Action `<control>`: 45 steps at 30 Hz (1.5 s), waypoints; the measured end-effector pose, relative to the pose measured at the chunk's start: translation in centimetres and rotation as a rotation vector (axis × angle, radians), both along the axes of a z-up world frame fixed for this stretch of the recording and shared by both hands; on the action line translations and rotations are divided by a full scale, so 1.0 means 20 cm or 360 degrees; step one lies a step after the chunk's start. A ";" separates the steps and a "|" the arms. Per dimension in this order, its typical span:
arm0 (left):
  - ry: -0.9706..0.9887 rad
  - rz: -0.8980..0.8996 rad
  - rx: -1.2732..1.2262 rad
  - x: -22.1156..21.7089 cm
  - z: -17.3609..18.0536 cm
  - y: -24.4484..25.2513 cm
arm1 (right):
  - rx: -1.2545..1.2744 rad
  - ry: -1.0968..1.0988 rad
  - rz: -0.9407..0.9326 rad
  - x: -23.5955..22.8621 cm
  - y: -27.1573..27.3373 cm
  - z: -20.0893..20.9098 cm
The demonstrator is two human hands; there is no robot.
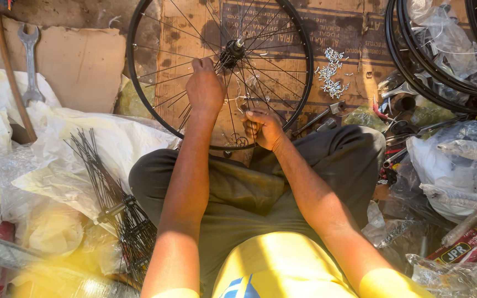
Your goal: The person is assembling a bicycle wheel by hand, inserting spokes into the rim and hub, and securing them with nipples. The person sits on the floor in a cluttered workshop environment, manipulating the wheel and spokes to build the wheel structure.
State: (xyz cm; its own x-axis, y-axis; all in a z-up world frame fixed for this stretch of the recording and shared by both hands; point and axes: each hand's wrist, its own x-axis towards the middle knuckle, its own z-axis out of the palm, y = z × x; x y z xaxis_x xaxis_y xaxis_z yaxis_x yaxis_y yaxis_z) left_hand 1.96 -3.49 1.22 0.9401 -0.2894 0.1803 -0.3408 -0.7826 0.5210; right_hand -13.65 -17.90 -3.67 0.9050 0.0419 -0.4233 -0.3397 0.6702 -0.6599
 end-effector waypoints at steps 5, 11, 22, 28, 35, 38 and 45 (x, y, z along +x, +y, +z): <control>0.0276 -0.0092 0.0111 -0.19 0.12 -0.07 | -0.0070 -0.0122 0.0123 -0.01 0.05 0.03; 0.0296 -0.0188 0.0121 -0.19 -0.03 -0.08 | -0.1345 -0.0266 0.0267 0.01 0.12 -0.09; 0.0794 -0.0321 0.0208 -0.35 0.01 0.08 | -0.2528 0.0227 0.0044 -0.31 -0.06 0.17; 0.0875 -0.0531 0.0751 -0.49 -0.07 0.16 | -0.2558 0.0617 0.0468 -0.34 -0.13 0.11; 0.0944 -0.0761 0.0151 -0.51 -0.28 0.14 | -0.2146 0.0417 -0.0360 -0.35 -0.22 -0.12; 0.1260 -0.0613 -0.0215 -0.52 -0.18 0.03 | -0.1381 0.0180 -0.1112 -0.32 -0.25 -0.13; 0.1731 -0.0241 -0.0985 -0.55 0.10 -0.13 | -0.0016 0.0119 -0.1570 -0.34 -0.55 -0.05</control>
State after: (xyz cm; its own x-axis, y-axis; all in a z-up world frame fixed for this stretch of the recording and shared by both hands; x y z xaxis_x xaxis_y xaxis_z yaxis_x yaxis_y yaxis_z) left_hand -9.00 -6.09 3.27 0.6520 -0.5510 -0.5208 0.4291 -0.2981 0.8526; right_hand -20.51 -28.80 -4.60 0.5036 -0.7202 -0.4772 0.3268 0.6701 -0.6665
